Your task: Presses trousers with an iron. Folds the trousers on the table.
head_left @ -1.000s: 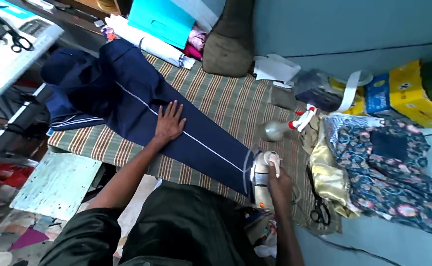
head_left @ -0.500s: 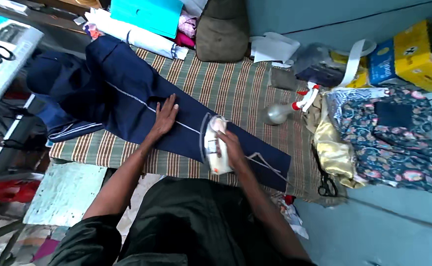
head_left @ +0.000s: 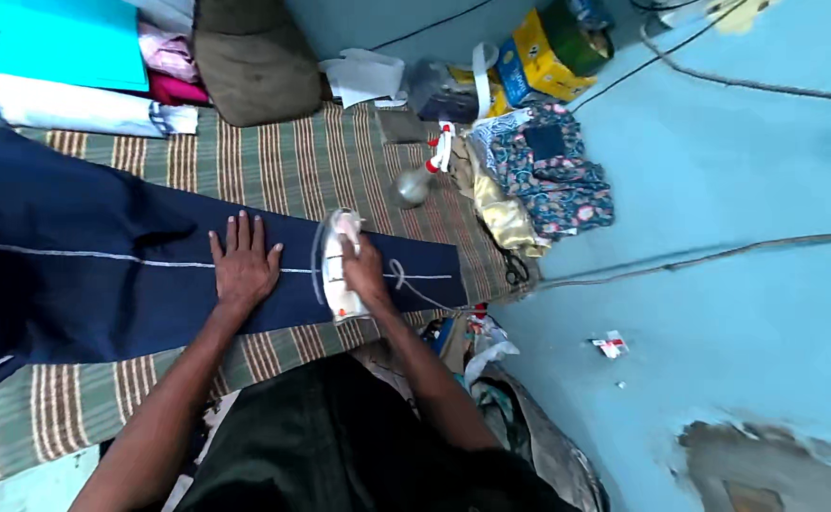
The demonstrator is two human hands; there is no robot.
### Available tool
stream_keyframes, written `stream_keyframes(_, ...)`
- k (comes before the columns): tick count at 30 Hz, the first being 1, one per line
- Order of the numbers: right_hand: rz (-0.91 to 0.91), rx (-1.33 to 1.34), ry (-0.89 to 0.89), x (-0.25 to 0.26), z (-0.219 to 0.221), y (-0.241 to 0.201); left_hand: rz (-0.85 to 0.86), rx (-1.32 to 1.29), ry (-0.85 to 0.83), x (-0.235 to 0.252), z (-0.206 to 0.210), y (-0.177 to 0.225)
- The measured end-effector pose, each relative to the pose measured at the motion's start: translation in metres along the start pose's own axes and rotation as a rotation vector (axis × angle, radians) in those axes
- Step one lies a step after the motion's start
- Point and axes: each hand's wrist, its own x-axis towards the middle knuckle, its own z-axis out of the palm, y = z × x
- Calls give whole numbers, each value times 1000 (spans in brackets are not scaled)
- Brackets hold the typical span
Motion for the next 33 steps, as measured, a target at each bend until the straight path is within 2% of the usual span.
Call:
stream_keyframes(4,161,22,171,7,-92,73,-18,107,-27,2,2,-1)
stream_keyframes(7,209,-50,193,-1,-149,100,-11,108,-26,2,2,-1)
stream_keyframes(10,214,-144,295,-5,-161,117,-8,120,-15,1,2,-1)
stream_keyframes(13,165,-219,372,23,-164,121,-20,125,1,4,3,-1)
stream_keyframes(17,164,-241,378,59,-176,121,-16,126,-25,3,4,-4)
stream_keyframes(22,187,-263,411,10,-181,142,-31,132,-5,7,0,1)
stream_keyframes(25,204,-283,437,20,-203,156,-37,138,-23,5,2,0)
stream_keyframes(27,152,-305,428,40,-223,173,-36,133,-14,4,3,-1)
stream_keyframes(30,16,-336,343,70,-248,175,-42,139,-1,6,2,1)
stream_keyframes(33,-16,-176,178,120,-262,167,-37,128,18,6,4,-3)
